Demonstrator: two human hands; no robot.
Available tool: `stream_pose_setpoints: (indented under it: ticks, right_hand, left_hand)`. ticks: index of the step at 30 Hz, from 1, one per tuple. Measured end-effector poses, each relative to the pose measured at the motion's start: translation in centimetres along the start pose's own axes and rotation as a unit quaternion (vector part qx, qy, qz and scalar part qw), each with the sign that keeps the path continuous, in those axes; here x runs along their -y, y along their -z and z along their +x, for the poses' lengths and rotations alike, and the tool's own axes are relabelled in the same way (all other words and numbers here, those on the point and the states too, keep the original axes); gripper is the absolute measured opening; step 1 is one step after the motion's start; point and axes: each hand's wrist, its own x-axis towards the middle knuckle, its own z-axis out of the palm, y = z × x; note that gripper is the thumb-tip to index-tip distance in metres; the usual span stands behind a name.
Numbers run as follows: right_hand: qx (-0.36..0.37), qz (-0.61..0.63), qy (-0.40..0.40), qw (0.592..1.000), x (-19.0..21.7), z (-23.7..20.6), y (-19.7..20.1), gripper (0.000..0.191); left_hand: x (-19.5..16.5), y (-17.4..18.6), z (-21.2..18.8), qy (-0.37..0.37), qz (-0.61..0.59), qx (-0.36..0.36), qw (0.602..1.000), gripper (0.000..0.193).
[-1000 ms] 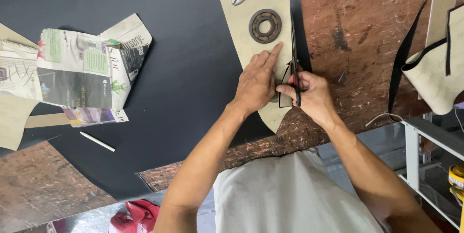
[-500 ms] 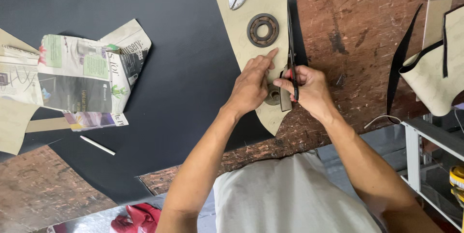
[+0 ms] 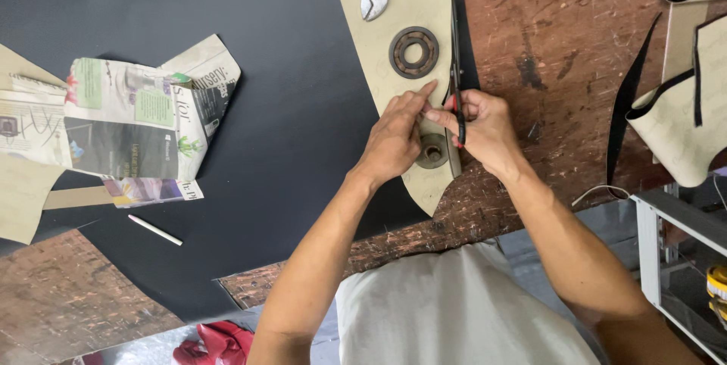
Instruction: The person uses shears to cut a black fabric sheet on a wooden table, following a newspaper template. They reposition the template and fabric multiple times to cut along different edges, then remove the template and continue cutting the fabric to shape.
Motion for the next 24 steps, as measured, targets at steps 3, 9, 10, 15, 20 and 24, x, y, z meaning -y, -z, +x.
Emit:
stream_pose_setpoints:
  ticks: [3,9,10,15,20,24]
  right_hand:
    - [0.001,-0.009,0.002,1.0,0.2,-0.1,0.0,0.023]
    - [0.009,-0.011,0.031,0.999,1.2,0.9,0.2,0.021]
    - [0.009,-0.013,0.037,0.999,1.4,1.2,0.2,0.02]
    - [0.005,-0.012,0.034,0.999,1.8,1.7,0.3,0.022]
    - [0.006,-0.027,0.03,0.999,2.0,1.6,0.5,0.022]
    - [0.006,-0.042,0.033,0.999,2.7,2.7,0.6,0.022]
  left_hand:
    - [0.0,0.0,-0.1,0.007,-0.007,0.009,1.0,0.077]
    - [0.0,0.3,-0.1,0.002,-0.012,0.005,1.0,0.078]
    - [-0.1,0.3,-0.1,0.004,-0.018,0.007,1.0,0.079]
    - [-0.3,0.3,0.0,0.017,-0.02,0.003,1.0,0.076]
    - [0.0,0.1,-0.2,0.009,-0.038,-0.007,0.999,0.072]
    - [0.4,-0.1,-0.2,0.01,-0.014,-0.016,1.0,0.069]
